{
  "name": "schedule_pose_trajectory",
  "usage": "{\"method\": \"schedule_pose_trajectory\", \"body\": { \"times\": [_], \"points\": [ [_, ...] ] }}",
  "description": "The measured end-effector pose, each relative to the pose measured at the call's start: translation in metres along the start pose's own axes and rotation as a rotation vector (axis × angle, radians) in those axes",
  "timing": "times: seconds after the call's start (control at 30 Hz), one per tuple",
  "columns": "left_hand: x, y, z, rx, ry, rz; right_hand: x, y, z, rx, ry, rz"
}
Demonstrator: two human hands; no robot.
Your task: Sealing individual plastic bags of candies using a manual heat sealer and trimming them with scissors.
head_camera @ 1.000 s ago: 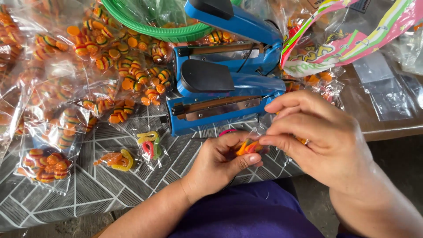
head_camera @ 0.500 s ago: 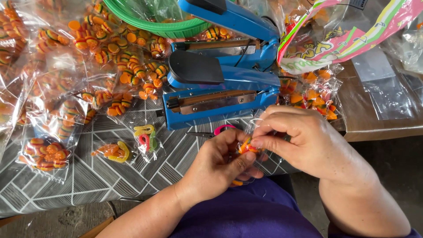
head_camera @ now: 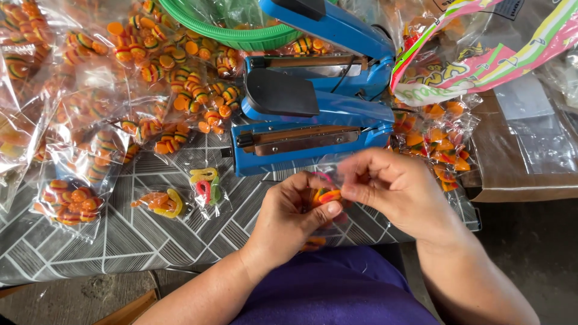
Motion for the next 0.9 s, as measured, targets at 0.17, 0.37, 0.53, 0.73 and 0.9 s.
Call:
{"method": "schedule_pose_trajectory", "body": {
  "times": [0.17, 0.37, 0.53, 0.73, 0.9],
  "points": [
    [0.019, -0.001, -0.005, 0.073, -0.168, 0.047, 0.026, -0.014, 0.005, 0.022, -0.207, 0.082],
    [0.07, -0.004, -0.009, 0.256, -0.59, 0.327, 0.018, -0.023, 0.007, 0.245, -0.191, -0.119],
    [0.039, -0.009, -0.036, 0.274, -0.339, 0.153, 0.03, -0.035, 0.015, 0.264, -0.223, -0.074],
    [0.014, -0.013, -0.033, 0.181, -0.35, 0.065, 0.014, -0.042, 0.016, 0.34, -0.065, -0.131],
    [-0.005, -0.02, -0.052, 0.273, -0.199, -0.034, -0.042, -0.003, 0.037, 0.584, 0.621, -0.759]
  ]
}}
Point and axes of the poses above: each hand's wrist, its own y-axis away from the middle knuckle, its own z-axis out of the palm, x = y × z, the point moved 10 cm from there along -y, towards the middle knuckle, and after that the axes turned 7 degrees about z, right-handed, at the moved point
